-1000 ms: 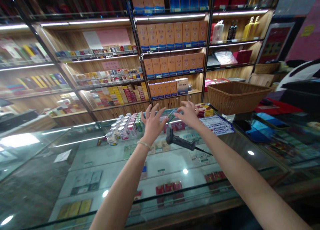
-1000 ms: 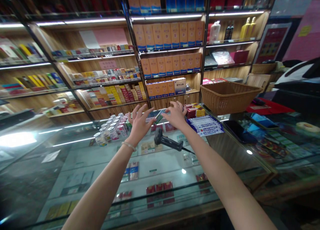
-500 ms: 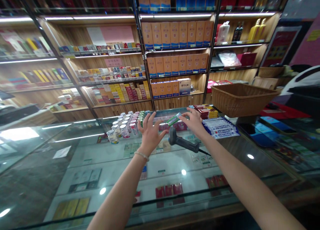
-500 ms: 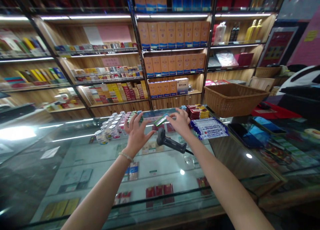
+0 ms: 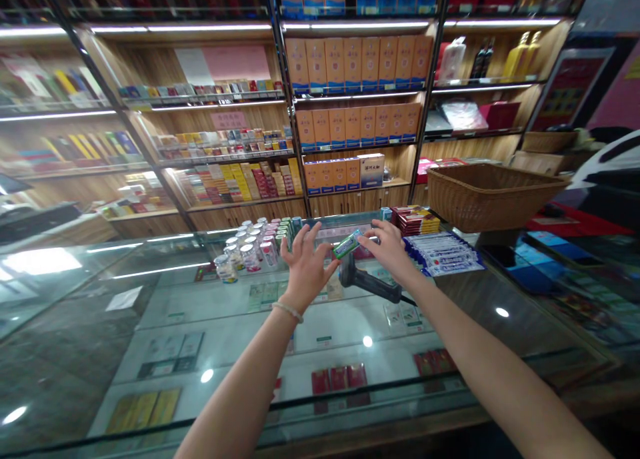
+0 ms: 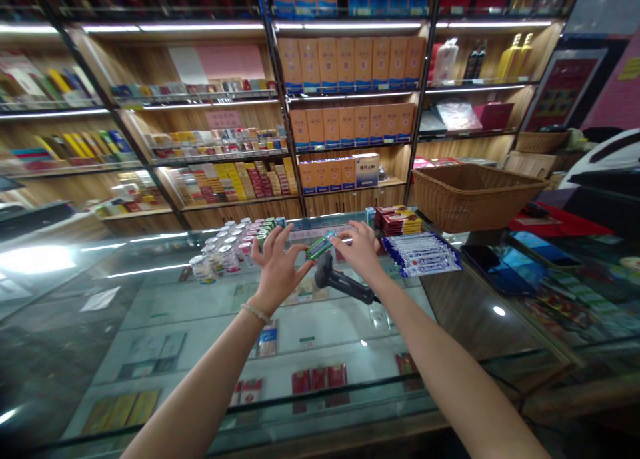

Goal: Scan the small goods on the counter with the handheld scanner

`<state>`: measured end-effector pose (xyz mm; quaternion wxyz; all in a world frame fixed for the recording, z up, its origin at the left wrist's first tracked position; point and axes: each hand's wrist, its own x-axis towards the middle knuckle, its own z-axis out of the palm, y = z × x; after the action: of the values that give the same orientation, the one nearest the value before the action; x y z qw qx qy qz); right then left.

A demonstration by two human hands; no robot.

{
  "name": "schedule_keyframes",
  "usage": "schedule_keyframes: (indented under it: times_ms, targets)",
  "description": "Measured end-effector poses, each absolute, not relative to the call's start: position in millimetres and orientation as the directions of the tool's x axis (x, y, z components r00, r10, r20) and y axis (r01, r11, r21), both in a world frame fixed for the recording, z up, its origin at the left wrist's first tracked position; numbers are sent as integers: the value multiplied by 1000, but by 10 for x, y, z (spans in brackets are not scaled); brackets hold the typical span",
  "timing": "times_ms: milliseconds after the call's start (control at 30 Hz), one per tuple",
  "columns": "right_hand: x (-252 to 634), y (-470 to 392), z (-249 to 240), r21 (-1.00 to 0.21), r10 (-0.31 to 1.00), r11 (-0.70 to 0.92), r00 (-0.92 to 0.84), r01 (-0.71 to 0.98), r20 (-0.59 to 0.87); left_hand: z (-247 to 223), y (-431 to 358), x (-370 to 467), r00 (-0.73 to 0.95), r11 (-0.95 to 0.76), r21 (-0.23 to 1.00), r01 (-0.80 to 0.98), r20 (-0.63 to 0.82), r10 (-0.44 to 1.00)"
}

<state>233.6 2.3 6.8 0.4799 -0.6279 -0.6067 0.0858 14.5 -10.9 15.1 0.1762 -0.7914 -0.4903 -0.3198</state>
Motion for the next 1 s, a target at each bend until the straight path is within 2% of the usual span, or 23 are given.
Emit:
schedule_keyframes:
  times_ms: [133,233,367,500,600,733,1000]
  targets:
    - [2303,19,50,-648,816,194,246,737,524,169,-122,149,290,-455,68,888,685,669]
    - [2306,-18,64,-560,782,225,196,797,592,191,-122,144,259,-449,109,887,687,679]
    - [2368,-132,125,-306,703,295,11,905,711,216,-98,116,215,-433,167,886,680,701]
    - [2413,-198,114,-31,625,344,-204,939,753,217,-66,90,223,-452,178,874,679,699]
    - [2406,-162,38,87,533,349,-274,933,800,194,-43,91,246,-491,190,850,680,690]
    - [2402,-102,-37,152,436,329,-293,932,851,142,-15,109,297,-544,189,817,671,679]
    - [2387,-131,1,133,455,286,-256,949,853,131,-20,84,320,-540,103,835,709,629]
